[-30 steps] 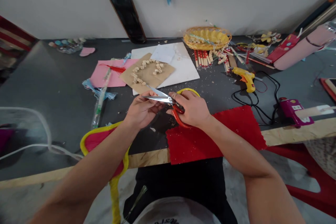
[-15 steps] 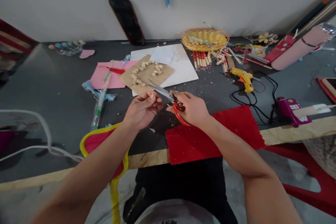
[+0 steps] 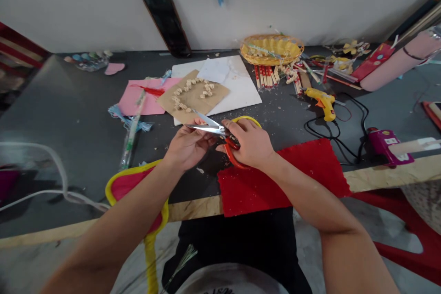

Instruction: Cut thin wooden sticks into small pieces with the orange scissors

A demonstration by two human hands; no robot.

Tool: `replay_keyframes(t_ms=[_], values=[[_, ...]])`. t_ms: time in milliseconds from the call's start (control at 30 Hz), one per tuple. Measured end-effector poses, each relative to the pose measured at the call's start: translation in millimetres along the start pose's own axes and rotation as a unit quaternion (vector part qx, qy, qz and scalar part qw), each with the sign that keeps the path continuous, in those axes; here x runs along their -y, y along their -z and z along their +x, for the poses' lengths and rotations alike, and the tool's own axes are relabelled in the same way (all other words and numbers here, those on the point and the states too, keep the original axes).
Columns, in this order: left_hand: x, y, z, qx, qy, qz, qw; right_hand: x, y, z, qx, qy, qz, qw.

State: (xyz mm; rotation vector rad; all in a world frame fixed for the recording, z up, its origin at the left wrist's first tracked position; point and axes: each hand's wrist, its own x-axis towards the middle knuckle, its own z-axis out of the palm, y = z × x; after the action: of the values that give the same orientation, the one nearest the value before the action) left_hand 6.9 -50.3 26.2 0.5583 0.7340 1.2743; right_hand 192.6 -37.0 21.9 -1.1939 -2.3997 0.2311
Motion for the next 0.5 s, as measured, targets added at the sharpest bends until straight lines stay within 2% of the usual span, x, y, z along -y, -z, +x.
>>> replay_keyframes(t_ms=[500], values=[[4.2, 0.7, 0.8, -0.029, -0.023, 0.026, 0.999, 3.7, 0.1, 0.3, 0.02, -0.022, -0.02, 0.999]])
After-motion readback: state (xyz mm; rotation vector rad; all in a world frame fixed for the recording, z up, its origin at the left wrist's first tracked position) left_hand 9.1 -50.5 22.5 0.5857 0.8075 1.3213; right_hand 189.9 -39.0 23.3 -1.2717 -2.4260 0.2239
